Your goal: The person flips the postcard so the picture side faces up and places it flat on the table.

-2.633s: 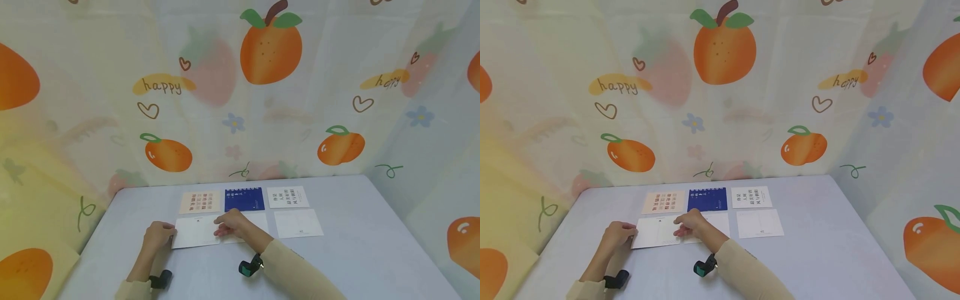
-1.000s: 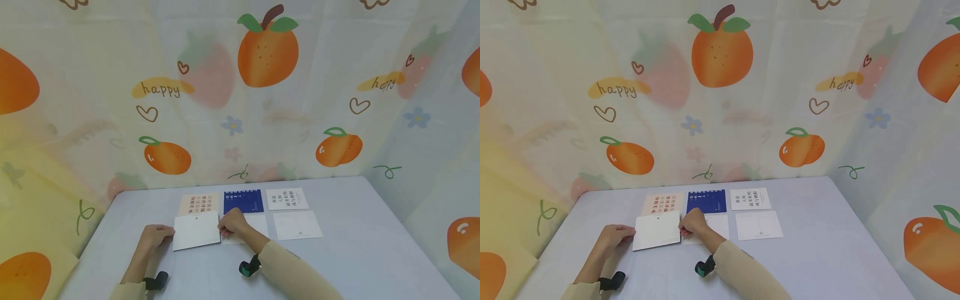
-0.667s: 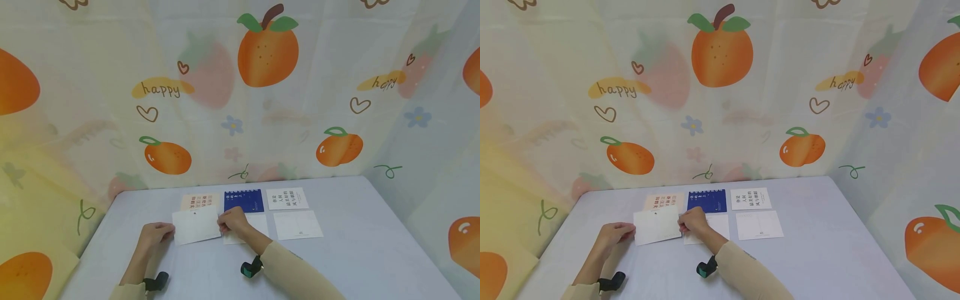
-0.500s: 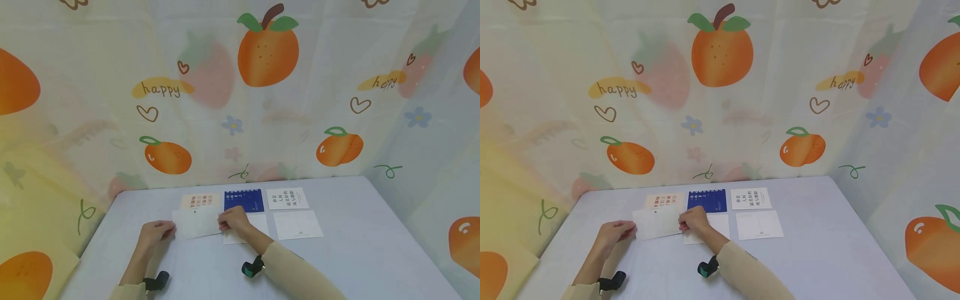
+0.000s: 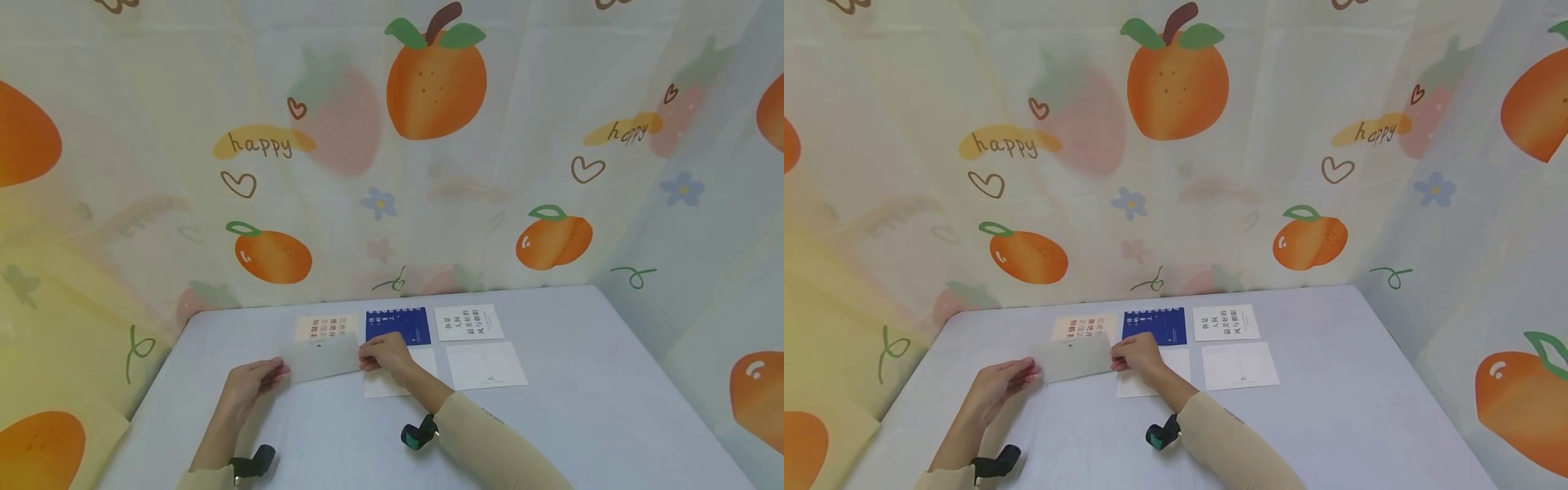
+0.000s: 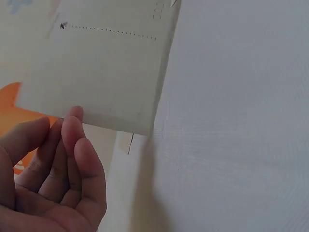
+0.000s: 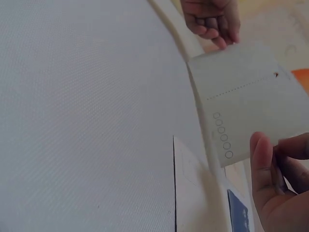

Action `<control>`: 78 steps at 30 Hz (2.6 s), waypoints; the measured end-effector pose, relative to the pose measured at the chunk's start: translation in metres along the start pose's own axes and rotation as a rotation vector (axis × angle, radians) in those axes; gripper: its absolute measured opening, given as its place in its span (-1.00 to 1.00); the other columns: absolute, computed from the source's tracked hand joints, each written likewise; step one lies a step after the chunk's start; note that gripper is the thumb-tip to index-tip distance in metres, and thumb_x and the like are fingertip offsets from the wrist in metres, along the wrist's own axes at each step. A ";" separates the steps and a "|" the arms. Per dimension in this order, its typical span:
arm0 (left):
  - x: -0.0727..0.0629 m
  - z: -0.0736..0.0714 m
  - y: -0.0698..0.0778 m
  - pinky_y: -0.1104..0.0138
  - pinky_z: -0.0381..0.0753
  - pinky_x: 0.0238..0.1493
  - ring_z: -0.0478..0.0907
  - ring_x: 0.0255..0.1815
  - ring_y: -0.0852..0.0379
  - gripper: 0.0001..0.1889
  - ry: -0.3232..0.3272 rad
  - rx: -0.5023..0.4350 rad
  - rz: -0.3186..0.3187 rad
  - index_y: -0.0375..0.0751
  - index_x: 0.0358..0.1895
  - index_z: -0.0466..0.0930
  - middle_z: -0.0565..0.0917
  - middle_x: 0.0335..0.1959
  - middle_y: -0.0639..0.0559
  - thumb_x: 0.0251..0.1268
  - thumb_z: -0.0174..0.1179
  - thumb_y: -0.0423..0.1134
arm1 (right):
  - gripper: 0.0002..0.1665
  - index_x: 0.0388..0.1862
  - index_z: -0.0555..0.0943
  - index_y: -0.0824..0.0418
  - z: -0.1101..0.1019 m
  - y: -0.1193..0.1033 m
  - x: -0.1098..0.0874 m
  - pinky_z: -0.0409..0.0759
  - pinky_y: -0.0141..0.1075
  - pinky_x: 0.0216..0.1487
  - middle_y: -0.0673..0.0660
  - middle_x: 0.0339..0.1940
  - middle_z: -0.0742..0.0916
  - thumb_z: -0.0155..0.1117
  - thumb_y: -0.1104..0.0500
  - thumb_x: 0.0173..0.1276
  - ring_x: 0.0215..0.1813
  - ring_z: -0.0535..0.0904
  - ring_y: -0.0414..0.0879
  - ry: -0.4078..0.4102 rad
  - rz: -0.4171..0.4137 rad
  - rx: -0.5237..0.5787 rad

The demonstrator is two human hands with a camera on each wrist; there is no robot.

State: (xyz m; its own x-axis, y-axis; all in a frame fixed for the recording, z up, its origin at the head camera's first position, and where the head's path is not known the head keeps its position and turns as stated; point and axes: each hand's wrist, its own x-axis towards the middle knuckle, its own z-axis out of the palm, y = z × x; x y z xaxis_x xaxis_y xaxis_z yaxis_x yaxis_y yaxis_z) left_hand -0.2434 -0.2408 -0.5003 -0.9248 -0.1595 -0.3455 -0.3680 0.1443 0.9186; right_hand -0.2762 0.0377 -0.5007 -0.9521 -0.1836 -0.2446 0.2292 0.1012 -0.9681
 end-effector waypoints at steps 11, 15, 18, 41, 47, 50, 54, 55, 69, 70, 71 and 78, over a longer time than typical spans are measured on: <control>-0.004 0.002 0.001 0.46 0.65 -0.23 0.64 -0.31 0.22 -0.54 0.018 0.030 -0.020 -0.53 0.13 0.52 0.74 -0.34 0.08 0.32 0.24 -0.21 | -0.85 -0.27 0.71 0.45 0.000 -0.003 -0.003 0.69 -0.35 -0.39 0.17 -0.50 0.76 0.28 0.37 0.24 -0.55 0.65 -0.20 0.001 -0.009 -0.006; -0.005 0.003 0.001 0.45 0.64 -0.24 0.63 -0.31 0.23 -0.52 0.030 0.048 -0.018 -0.53 0.15 0.51 0.75 -0.31 0.06 0.31 0.25 -0.20 | -0.83 -0.21 0.69 0.45 0.001 -0.003 -0.004 0.68 -0.37 -0.42 0.18 -0.48 0.76 0.29 0.40 0.23 -0.55 0.65 -0.19 0.001 -0.012 0.006; -0.005 0.003 0.000 0.46 0.64 -0.24 0.62 -0.31 0.22 -0.52 0.046 0.053 -0.017 -0.52 0.15 0.51 0.75 -0.29 0.04 0.31 0.25 -0.20 | -0.80 -0.17 0.67 0.44 0.002 -0.003 -0.005 0.65 -0.42 -0.47 0.17 -0.48 0.76 0.29 0.38 0.23 -0.56 0.64 -0.20 0.004 0.010 0.021; -0.005 0.003 -0.005 0.47 0.64 -0.30 0.61 -0.36 0.24 -0.59 0.077 0.110 0.022 -0.51 0.11 0.53 0.73 -0.26 -0.03 0.30 0.24 -0.29 | -0.89 -0.37 0.71 0.45 0.007 0.004 -0.006 0.52 -0.49 -0.65 0.07 -0.68 0.69 0.31 0.39 0.15 -0.70 0.55 -0.24 0.011 0.063 0.045; -0.003 0.003 -0.002 0.45 0.65 -0.31 0.62 -0.38 0.23 -0.65 0.092 0.153 0.025 -0.49 0.07 0.57 0.75 -0.26 -0.08 0.31 0.22 -0.32 | -0.89 -0.38 0.71 0.45 0.009 0.004 -0.007 0.52 -0.49 -0.65 0.09 -0.68 0.69 0.30 0.39 0.16 -0.70 0.54 -0.23 0.021 0.063 0.011; -0.003 0.004 -0.003 0.44 0.65 -0.32 0.62 -0.38 0.23 -0.66 0.093 0.172 0.012 -0.49 0.05 0.58 0.74 -0.27 -0.09 0.31 0.21 -0.32 | -0.90 -0.39 0.72 0.44 0.011 0.006 -0.007 0.52 -0.49 -0.65 0.07 -0.70 0.68 0.29 0.39 0.16 -0.72 0.52 -0.24 0.038 0.038 -0.042; -0.002 0.006 -0.005 0.43 0.63 -0.33 0.60 -0.38 0.21 -0.67 0.098 0.200 0.008 -0.49 0.04 0.59 0.74 -0.25 -0.13 0.31 0.21 -0.32 | -0.92 -0.43 0.72 0.43 0.015 0.007 -0.008 0.52 -0.46 -0.67 0.07 -0.75 0.66 0.29 0.41 0.14 -0.75 0.49 -0.24 0.060 0.000 -0.130; -0.002 0.006 -0.006 0.44 0.62 -0.33 0.60 -0.37 0.20 -0.69 0.104 0.207 0.006 -0.48 0.03 0.60 0.73 -0.24 -0.15 0.31 0.20 -0.33 | -0.93 -0.45 0.71 0.43 0.016 0.007 -0.008 0.51 -0.46 -0.68 0.08 -0.76 0.66 0.30 0.42 0.14 -0.76 0.48 -0.23 0.064 -0.004 -0.149; 0.002 0.010 -0.010 0.30 0.62 -0.28 0.62 -0.31 0.07 -0.77 0.108 0.447 0.043 -0.47 -0.09 0.65 0.72 -0.22 -0.28 0.28 0.19 -0.36 | -0.95 -0.51 0.71 0.42 0.022 0.010 -0.008 0.43 -0.51 -0.75 0.06 -0.80 0.62 0.31 0.45 0.08 -0.82 0.44 -0.27 0.063 -0.039 -0.312; 0.003 0.010 -0.011 0.30 0.62 -0.28 0.62 -0.31 0.07 -0.77 0.104 0.458 0.038 -0.47 -0.10 0.65 0.72 -0.21 -0.28 0.27 0.19 -0.37 | -0.94 -0.52 0.70 0.41 0.022 0.010 -0.008 0.41 -0.52 -0.75 0.05 -0.82 0.61 0.32 0.45 0.08 -0.82 0.43 -0.27 0.058 -0.040 -0.331; 0.004 0.010 -0.012 0.29 0.62 -0.28 0.62 -0.31 0.07 -0.78 0.100 0.469 0.035 -0.46 -0.11 0.65 0.72 -0.22 -0.28 0.27 0.19 -0.37 | -0.93 -0.54 0.70 0.39 0.023 0.009 -0.009 0.39 -0.52 -0.76 0.04 -0.83 0.59 0.32 0.45 0.08 -0.82 0.42 -0.26 0.051 -0.035 -0.350; 0.006 0.012 -0.013 0.32 0.59 -0.35 0.60 -0.35 0.08 -0.78 0.101 0.506 0.042 -0.47 -0.10 0.65 0.71 -0.23 -0.28 0.23 0.20 -0.41 | -0.83 -0.68 0.65 0.34 0.026 0.007 -0.014 0.33 -0.51 -0.77 0.03 -0.87 0.55 0.36 0.46 0.05 -0.82 0.39 -0.23 0.012 -0.038 -0.420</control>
State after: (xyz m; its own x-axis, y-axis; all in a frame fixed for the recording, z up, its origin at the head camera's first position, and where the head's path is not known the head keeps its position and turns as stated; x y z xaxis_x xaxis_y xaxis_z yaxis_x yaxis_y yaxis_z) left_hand -0.2450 -0.2321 -0.5167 -0.9349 -0.2334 -0.2675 -0.3549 0.6027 0.7147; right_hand -0.2562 0.0157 -0.5058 -0.9612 -0.1834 -0.2059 0.0937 0.4852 -0.8694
